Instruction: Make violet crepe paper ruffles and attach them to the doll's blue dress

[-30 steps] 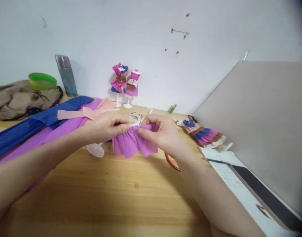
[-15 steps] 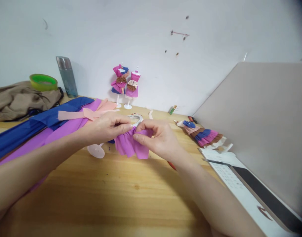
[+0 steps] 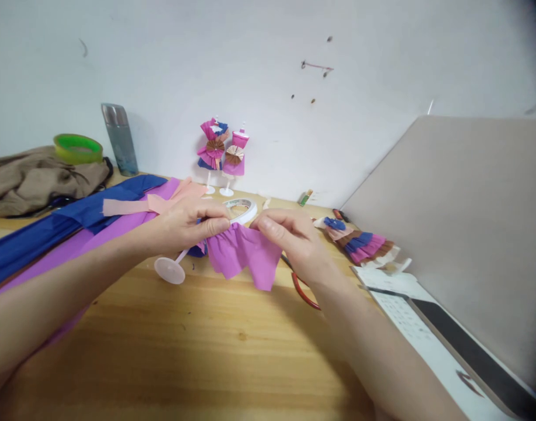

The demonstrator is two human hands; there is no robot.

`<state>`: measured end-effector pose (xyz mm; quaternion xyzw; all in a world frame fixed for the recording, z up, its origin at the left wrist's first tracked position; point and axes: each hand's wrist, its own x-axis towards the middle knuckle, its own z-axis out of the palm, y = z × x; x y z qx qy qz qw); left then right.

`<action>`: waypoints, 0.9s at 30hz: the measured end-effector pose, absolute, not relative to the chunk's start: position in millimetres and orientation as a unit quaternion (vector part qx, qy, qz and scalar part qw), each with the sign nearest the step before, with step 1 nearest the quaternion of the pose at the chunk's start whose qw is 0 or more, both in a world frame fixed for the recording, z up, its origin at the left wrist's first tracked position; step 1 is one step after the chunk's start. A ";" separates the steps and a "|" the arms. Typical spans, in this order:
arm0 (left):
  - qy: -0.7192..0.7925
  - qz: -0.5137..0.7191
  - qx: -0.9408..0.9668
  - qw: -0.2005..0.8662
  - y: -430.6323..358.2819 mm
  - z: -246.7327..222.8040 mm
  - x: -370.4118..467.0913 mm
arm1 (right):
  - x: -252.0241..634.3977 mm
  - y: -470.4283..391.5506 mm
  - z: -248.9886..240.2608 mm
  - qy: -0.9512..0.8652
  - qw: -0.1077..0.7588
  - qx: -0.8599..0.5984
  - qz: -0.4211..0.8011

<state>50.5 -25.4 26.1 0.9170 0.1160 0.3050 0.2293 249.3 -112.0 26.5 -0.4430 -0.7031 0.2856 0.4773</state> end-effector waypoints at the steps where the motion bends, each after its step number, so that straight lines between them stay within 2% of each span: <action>1: 0.109 0.307 0.922 0.208 -25.6 26.7 49.7 | 249.4 -113.4 27.7 -0.698 0.498 -0.452 0.246; 3: 0.088 0.310 0.932 0.165 -27.2 27.9 48.9 | 249.1 -115.9 29.1 -0.694 0.518 -0.470 0.171; 5: 0.063 0.307 0.942 0.124 -29.8 29.0 49.1 | 248.6 -118.3 29.6 -0.709 0.498 -0.481 0.131; 14: 0.043 0.278 0.960 -0.007 -35.4 22.1 53.9 | 244.3 -124.3 30.8 -0.786 0.380 -0.482 0.080; 20: 0.017 0.288 0.958 -0.011 -36.1 19.8 54.5 | 243.6 -122.9 31.3 -0.787 0.359 -0.495 0.082; 27: 0.039 0.279 0.959 0.035 -38.6 20.2 53.7 | 246.3 -121.8 33.8 -0.795 0.351 -0.483 0.111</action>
